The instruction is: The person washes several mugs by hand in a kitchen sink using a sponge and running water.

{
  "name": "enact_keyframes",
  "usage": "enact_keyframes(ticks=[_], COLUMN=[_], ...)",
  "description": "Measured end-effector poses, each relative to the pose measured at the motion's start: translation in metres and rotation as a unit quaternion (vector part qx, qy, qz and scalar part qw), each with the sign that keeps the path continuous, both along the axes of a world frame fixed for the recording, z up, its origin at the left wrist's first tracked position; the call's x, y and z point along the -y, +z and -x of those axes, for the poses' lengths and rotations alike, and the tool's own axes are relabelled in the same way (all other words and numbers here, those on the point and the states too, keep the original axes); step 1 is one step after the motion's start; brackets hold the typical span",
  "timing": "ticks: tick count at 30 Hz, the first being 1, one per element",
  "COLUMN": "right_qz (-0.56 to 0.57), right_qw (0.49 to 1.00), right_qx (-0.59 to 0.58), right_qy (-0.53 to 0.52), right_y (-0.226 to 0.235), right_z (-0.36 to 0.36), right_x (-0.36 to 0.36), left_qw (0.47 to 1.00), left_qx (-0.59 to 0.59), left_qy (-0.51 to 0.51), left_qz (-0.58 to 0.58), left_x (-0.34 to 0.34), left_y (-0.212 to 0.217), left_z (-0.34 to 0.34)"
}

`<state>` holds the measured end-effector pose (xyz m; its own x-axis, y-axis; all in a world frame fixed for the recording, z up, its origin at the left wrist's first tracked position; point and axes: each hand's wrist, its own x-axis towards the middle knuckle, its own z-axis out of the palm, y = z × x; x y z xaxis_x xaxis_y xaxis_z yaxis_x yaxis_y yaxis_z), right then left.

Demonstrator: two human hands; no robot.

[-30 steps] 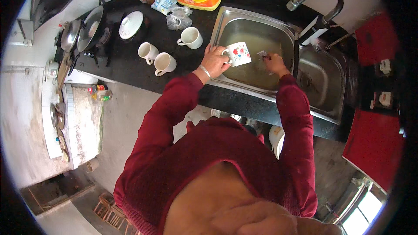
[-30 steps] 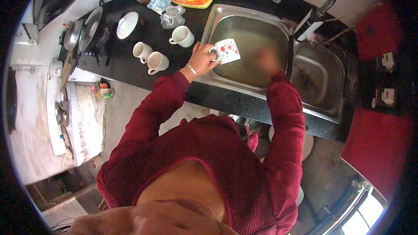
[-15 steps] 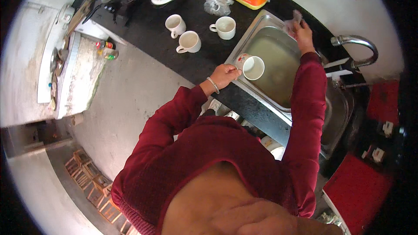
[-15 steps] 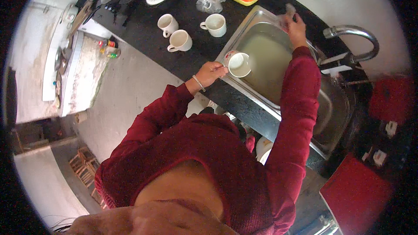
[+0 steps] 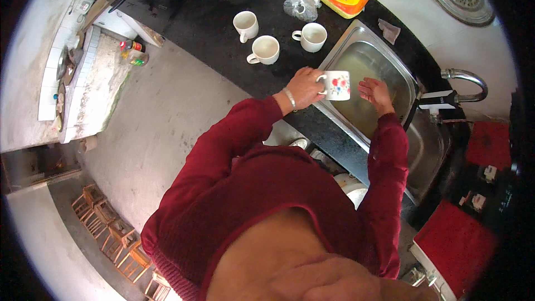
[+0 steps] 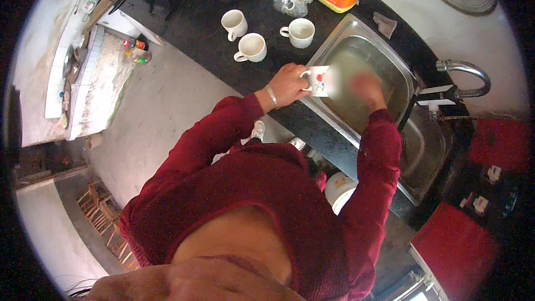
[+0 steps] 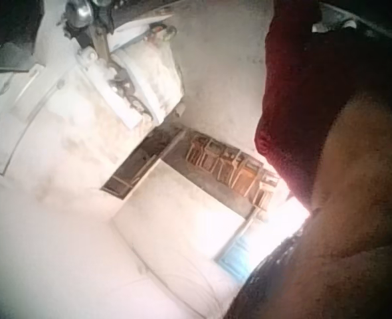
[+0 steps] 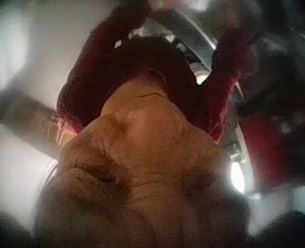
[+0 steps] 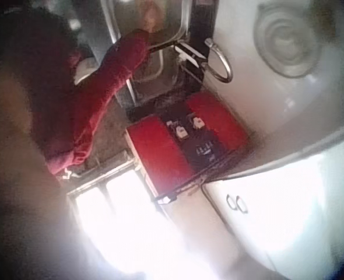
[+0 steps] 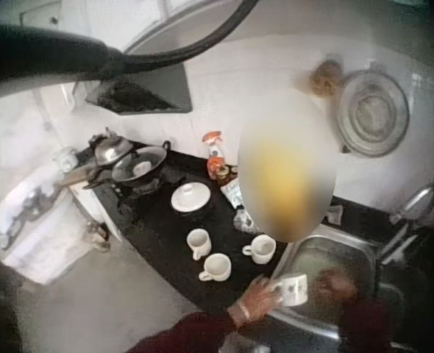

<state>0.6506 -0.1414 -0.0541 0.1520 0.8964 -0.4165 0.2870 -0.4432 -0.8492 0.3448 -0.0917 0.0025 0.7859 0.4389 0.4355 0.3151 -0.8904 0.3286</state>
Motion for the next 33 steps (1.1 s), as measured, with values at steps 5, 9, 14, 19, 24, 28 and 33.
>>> enact_keyframes(ticks=[5,9,14,19,24,28,33], right_qz=[0.004,0.019,0.007,-0.028,-0.035,-0.044,-0.066], right_qw=[0.968,0.948,0.948,0.958,0.968,0.972,0.978], right_qx=[-0.160,-0.207,-0.210,-0.223,-0.216,-0.217,-0.184], right_qy=[-0.194,-0.243,-0.238,-0.179,-0.127,-0.082,-0.069], right_y=[0.006,0.026,0.042,0.041,0.038,0.041,0.054], right_z=[0.017,0.045,0.118,0.187,0.250,0.261,0.264], right_x=[0.021,0.026,0.049,0.009,-0.012,-0.026,-0.034], left_qw=[0.996,0.986,0.891,0.877,0.668,0.701,0.654], left_qx=[-0.015,0.153,0.219,0.238,0.381,0.336,0.387], left_qy=[-0.045,-0.071,-0.059,0.017,0.045,0.148,0.167], left_qz=[-0.078,0.008,0.393,0.416,0.638,0.611,0.628], left_x=[-0.036,-0.048,-0.029,-0.046,-0.055,-0.065,-0.098], left_y=[0.020,0.028,0.027,0.019,-0.002,-0.010,-0.042], left_z=[-0.021,0.001,0.070,0.160,0.218,0.227,0.230])
